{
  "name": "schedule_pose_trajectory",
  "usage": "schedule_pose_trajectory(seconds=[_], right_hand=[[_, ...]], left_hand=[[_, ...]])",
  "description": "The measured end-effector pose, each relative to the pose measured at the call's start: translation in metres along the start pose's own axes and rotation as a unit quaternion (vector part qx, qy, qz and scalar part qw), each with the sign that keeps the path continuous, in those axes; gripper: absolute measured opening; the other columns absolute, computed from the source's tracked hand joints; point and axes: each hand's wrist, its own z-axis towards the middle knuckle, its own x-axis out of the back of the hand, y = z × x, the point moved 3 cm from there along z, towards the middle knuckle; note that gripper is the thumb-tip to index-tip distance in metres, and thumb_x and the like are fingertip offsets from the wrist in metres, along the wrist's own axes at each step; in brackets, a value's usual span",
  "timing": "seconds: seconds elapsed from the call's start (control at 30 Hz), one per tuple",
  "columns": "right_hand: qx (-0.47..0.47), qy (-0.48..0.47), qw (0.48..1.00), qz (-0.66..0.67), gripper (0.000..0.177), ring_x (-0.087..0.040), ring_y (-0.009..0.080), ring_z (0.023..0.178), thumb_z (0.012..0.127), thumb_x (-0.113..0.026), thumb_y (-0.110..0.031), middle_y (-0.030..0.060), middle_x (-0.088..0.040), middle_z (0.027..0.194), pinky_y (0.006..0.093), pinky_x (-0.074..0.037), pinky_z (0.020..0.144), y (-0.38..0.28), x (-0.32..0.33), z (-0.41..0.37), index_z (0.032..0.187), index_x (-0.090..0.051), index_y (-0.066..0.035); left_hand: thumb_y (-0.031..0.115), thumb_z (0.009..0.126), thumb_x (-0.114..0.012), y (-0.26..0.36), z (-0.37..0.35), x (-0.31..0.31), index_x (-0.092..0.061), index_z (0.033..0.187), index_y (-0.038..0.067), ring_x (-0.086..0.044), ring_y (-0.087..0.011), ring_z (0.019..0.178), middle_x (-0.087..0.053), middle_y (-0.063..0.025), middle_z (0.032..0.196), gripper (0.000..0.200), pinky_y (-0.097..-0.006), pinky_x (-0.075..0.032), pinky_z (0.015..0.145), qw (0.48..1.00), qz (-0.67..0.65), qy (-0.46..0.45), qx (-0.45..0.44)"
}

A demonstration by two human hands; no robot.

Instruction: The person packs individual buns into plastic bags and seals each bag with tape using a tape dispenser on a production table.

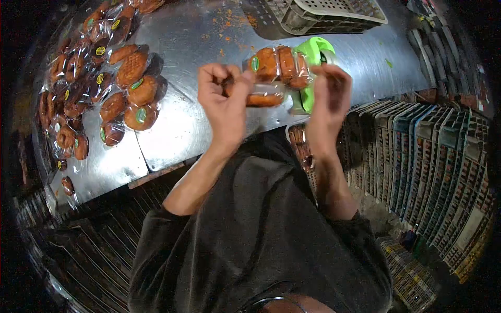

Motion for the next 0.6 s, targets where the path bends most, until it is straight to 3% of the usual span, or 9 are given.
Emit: schedule_pose_trajectory(seconds=[0.07, 0.17, 0.27, 0.37, 0.47, 0.5, 0.53, 0.6], right_hand=[[0.000, 0.015, 0.973, -0.231, 0.028, -0.056, 0.0246, 0.100, 0.090, -0.065, -0.022, 0.0145, -0.059, 0.105, 0.0368, -0.042, 0.092, 0.056, 0.067, 0.002, 0.104, -0.061, 0.001], [-0.050, 0.017, 0.949, -0.309, 0.035, -0.057, 0.0310, 0.097, 0.087, -0.068, -0.031, 0.0195, -0.060, 0.099, 0.0406, -0.042, 0.093, 0.104, 0.096, 0.012, 0.093, -0.068, 0.004], [-0.133, -0.007, 0.949, -0.287, 0.036, -0.058, 0.0323, 0.092, 0.085, -0.069, -0.031, 0.0191, -0.060, 0.090, 0.0407, -0.043, 0.088, 0.136, 0.097, 0.034, 0.078, -0.070, 0.004], [-0.022, 0.039, 0.978, -0.206, 0.030, -0.056, 0.0275, 0.083, 0.082, -0.071, -0.025, 0.0153, -0.059, 0.083, 0.0382, -0.043, 0.077, 0.096, 0.094, 0.031, 0.077, -0.070, 0.004], [-0.022, 0.017, 0.968, -0.248, 0.027, -0.055, 0.0257, 0.082, 0.083, -0.071, -0.023, 0.0148, -0.059, 0.082, 0.0377, -0.043, 0.076, 0.083, 0.122, -0.009, 0.076, -0.069, 0.004], [-0.089, -0.015, 0.976, -0.196, 0.025, -0.055, 0.0249, 0.083, 0.083, -0.071, -0.021, 0.0145, -0.059, 0.083, 0.0372, -0.043, 0.077, 0.100, 0.127, -0.021, 0.076, -0.068, 0.003], [-0.278, -0.041, 0.954, -0.102, 0.023, -0.055, 0.0250, 0.087, 0.083, -0.071, -0.021, 0.0144, -0.060, 0.085, 0.0373, -0.043, 0.078, 0.113, 0.123, -0.030, 0.077, -0.068, 0.001], [-0.104, -0.116, 0.975, -0.155, 0.023, -0.056, 0.0262, 0.089, 0.082, -0.073, -0.021, 0.0135, -0.061, 0.087, 0.0381, -0.044, 0.081, 0.096, 0.101, -0.040, 0.078, -0.067, 0.001]], left_hand=[[-0.007, 0.085, -0.060, -0.002, -0.002, 0.010, -0.035, 0.086, 0.011, -0.040, -0.0080, 0.073, -0.045, -0.0010, 0.080, 0.031, -0.0225, -0.037, 0.065, 0.999, 0.031, -0.029, 0.019], [-0.004, 0.086, -0.061, -0.015, -0.017, -0.005, -0.037, 0.087, 0.010, -0.041, -0.0078, 0.076, -0.047, -0.0015, 0.084, 0.028, -0.0226, -0.038, 0.069, 0.994, 0.095, -0.042, 0.035], [0.000, 0.087, -0.063, -0.023, -0.033, -0.025, -0.039, 0.088, 0.010, -0.043, -0.0072, 0.078, -0.048, -0.0008, 0.086, 0.026, -0.0222, -0.039, 0.072, 0.989, 0.128, -0.062, 0.032], [0.003, 0.087, -0.064, -0.039, -0.044, -0.034, -0.039, 0.087, 0.010, -0.043, -0.0070, 0.079, -0.050, -0.0011, 0.086, 0.026, -0.0226, -0.040, 0.073, 0.990, 0.125, -0.054, 0.029], [0.004, 0.088, -0.064, -0.050, -0.055, -0.027, -0.039, 0.087, 0.010, -0.043, -0.0073, 0.079, -0.050, -0.0014, 0.086, 0.026, -0.0235, -0.040, 0.074, 0.985, 0.160, -0.022, 0.064], [0.002, 0.088, -0.063, -0.059, -0.057, -0.024, -0.040, 0.086, 0.010, -0.044, -0.0080, 0.080, -0.051, -0.0018, 0.086, 0.025, -0.0241, -0.040, 0.075, 0.984, 0.175, -0.002, 0.043], [0.002, 0.088, -0.062, -0.067, -0.064, -0.020, -0.040, 0.086, 0.010, -0.045, -0.0086, 0.081, -0.052, -0.0025, 0.086, 0.024, -0.0244, -0.040, 0.075, 0.983, 0.175, 0.007, 0.052], [0.000, 0.087, -0.061, -0.078, -0.066, -0.018, -0.040, 0.087, 0.009, -0.047, -0.0096, 0.082, -0.053, -0.0039, 0.087, 0.023, -0.0251, -0.041, 0.077, 0.983, 0.174, 0.026, 0.053]])
